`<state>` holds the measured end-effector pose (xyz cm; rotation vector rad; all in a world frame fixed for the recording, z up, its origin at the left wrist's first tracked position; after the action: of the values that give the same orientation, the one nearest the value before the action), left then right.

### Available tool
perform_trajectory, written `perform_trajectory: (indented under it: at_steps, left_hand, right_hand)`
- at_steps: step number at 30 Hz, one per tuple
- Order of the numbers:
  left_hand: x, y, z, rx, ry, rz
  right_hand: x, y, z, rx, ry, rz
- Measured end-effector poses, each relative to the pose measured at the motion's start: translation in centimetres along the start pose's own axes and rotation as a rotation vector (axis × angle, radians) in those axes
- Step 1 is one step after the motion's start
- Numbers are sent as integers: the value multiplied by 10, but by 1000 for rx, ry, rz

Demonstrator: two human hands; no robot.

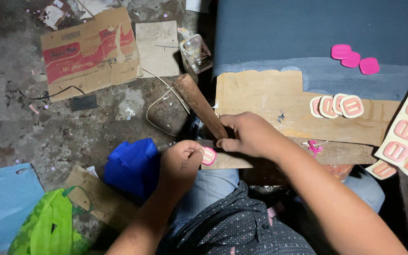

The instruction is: The person uses a hammer to press and shape small pink foam pieces on a wooden board. They repeatedly pick up a piece, position it, and strike it with the hammer before placing it aside.

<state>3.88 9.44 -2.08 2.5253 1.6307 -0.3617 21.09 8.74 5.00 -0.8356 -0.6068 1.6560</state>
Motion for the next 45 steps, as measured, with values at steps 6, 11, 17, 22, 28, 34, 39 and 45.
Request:
perform_trajectory:
  at_steps: [6,11,17,22,28,34,39,45]
  left_hand:
    - [1,1,-7,34,22,3]
    - [1,2,-15,62,10,7]
    - [-4,-1,-18,126,32,-21]
    - [-1,1,5,-32,11,21]
    - [2,5,33,-242,-54,87]
    - [8,8,30,-317,24,97]
    - [7,6,31,-285,-33,67]
    - [-1,0,20,-219,-48,22]
  right_hand:
    - [-7,4,-2,110,-9,-9]
    - [-13,2,4,326,-63,-61]
    - [-18,-5,6,126,-105,-78]
    - [-31,5,-3,-12,-14,-67]
    - [-40,4,0,94,-56,-169]
    - [-21,2,2,28,-6,-130]
    - [-10,5,11,-130,-28,-50]
    - [-22,3,13,-197,-63,-21]
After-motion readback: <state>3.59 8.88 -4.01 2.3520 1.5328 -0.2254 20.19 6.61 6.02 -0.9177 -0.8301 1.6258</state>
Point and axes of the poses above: each hand's wrist, its own x-axis towards the middle knuckle, its own y-axis out of the palm, z = x × y, the point moved 10 cm from there along x, towards the middle knuckle, and after that the axes turned 5 degrees about -x, right-handed, at the moved point
